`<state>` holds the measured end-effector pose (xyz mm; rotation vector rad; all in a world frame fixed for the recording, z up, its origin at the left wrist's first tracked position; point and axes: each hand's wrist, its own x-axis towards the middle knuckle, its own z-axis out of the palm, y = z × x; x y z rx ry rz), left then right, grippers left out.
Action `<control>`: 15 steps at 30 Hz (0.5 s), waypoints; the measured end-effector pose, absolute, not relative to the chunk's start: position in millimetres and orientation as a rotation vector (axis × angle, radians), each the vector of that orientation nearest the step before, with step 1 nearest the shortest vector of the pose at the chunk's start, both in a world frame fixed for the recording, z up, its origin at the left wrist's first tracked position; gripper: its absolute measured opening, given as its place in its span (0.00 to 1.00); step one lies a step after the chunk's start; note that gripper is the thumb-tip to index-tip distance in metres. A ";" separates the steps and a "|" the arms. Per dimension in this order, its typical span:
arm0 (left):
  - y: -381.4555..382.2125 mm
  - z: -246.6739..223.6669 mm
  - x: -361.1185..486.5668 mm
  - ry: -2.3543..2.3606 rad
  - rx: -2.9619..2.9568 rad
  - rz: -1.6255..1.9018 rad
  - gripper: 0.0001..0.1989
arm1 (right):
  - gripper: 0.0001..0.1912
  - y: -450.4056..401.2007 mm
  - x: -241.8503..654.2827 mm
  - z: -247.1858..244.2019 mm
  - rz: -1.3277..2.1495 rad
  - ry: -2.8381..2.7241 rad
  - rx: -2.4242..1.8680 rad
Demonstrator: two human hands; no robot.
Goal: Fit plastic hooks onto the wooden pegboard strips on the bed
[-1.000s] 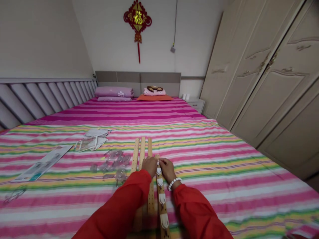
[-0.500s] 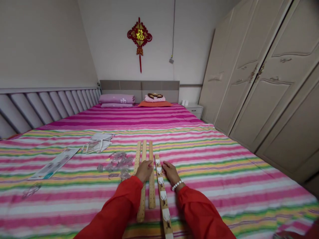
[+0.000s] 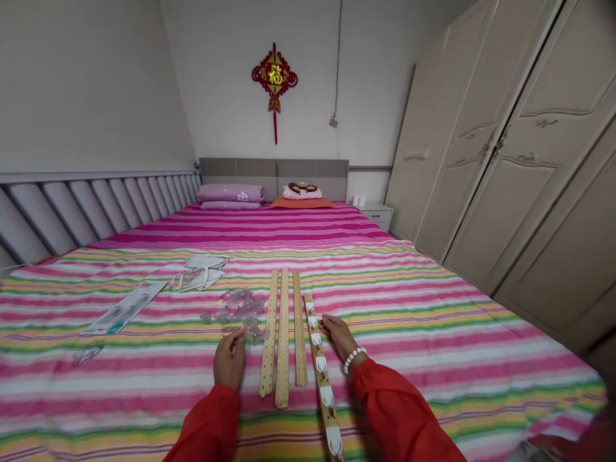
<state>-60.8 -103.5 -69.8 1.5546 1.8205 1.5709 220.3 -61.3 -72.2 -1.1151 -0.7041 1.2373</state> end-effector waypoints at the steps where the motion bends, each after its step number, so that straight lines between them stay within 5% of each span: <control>1: -104.3 -75.4 -65.2 1.859 1.612 1.556 0.13 | 0.11 -63.2 220.4 -72.1 1.237 -0.699 -1.116; 15: -106.2 -98.3 -70.7 1.990 1.936 1.489 0.12 | 0.15 -123.3 228.4 -72.4 1.243 -0.647 -1.104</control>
